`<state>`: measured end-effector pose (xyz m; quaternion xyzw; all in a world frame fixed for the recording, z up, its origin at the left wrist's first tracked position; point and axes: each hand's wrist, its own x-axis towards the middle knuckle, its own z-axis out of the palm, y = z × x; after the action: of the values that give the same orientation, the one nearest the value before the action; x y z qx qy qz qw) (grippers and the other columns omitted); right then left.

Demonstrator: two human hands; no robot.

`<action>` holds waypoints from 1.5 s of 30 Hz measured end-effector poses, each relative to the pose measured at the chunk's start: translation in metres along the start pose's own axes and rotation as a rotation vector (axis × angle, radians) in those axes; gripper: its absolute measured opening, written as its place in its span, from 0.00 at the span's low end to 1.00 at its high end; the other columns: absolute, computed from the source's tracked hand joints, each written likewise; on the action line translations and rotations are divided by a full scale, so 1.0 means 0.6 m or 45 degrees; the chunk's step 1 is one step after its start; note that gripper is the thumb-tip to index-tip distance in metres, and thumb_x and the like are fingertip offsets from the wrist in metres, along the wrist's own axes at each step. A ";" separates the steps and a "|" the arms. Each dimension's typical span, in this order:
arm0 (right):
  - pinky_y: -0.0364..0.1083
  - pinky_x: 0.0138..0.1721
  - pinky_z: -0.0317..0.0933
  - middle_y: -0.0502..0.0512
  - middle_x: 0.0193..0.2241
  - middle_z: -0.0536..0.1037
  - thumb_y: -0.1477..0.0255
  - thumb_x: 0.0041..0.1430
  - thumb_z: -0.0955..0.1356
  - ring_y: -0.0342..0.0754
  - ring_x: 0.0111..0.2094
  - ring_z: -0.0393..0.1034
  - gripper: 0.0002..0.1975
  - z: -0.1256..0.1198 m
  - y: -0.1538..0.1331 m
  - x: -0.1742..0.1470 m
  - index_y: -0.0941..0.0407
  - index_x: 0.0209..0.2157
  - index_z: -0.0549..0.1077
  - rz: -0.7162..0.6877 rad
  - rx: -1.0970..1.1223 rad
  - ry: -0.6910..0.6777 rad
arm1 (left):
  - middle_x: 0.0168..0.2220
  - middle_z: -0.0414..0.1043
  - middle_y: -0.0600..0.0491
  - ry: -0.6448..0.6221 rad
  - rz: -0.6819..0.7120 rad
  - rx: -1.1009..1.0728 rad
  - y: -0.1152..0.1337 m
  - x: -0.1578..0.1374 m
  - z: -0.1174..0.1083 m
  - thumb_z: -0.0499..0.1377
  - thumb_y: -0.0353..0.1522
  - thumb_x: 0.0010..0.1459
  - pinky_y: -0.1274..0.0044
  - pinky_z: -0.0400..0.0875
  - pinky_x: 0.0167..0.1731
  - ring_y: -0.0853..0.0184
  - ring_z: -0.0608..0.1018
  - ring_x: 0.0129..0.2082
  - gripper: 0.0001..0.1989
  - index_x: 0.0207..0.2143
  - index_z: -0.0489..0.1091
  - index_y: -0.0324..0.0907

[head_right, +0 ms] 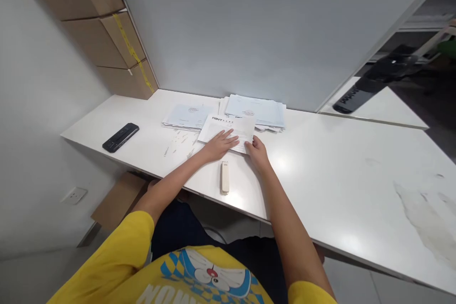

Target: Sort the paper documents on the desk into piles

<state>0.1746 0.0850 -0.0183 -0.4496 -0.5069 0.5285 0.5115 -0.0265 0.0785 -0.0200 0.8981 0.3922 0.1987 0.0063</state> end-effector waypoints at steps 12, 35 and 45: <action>0.54 0.50 0.65 0.55 0.40 0.79 0.64 0.49 0.68 0.52 0.44 0.72 0.13 -0.013 0.018 0.006 0.55 0.37 0.73 -0.072 0.053 0.321 | 0.62 0.68 0.37 0.386 -1.005 0.015 -0.142 -0.102 -0.097 0.53 0.35 0.64 0.53 0.56 0.65 0.48 0.66 0.66 0.22 0.58 0.69 0.37; 0.54 0.44 0.68 0.55 0.40 0.81 0.55 0.54 0.69 0.56 0.43 0.74 0.19 0.008 -0.004 0.003 0.52 0.43 0.75 0.046 0.221 -0.102 | 0.67 0.62 0.51 -0.165 -0.010 0.114 0.002 -0.041 -0.037 0.48 0.31 0.70 0.65 0.56 0.66 0.62 0.55 0.72 0.24 0.67 0.59 0.44; 0.57 0.51 0.66 0.59 0.47 0.80 0.58 0.54 0.71 0.58 0.48 0.73 0.22 -0.009 0.023 0.020 0.53 0.47 0.74 -0.268 -0.028 0.075 | 0.73 0.48 0.46 0.093 -0.247 -0.208 -0.014 -0.040 -0.049 0.59 0.49 0.62 0.61 0.38 0.71 0.55 0.44 0.74 0.39 0.70 0.50 0.49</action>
<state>0.1779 0.0975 -0.0318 -0.4148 -0.5419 0.4529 0.5737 -0.0579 0.0628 -0.0027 0.8447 0.4597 0.2609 0.0844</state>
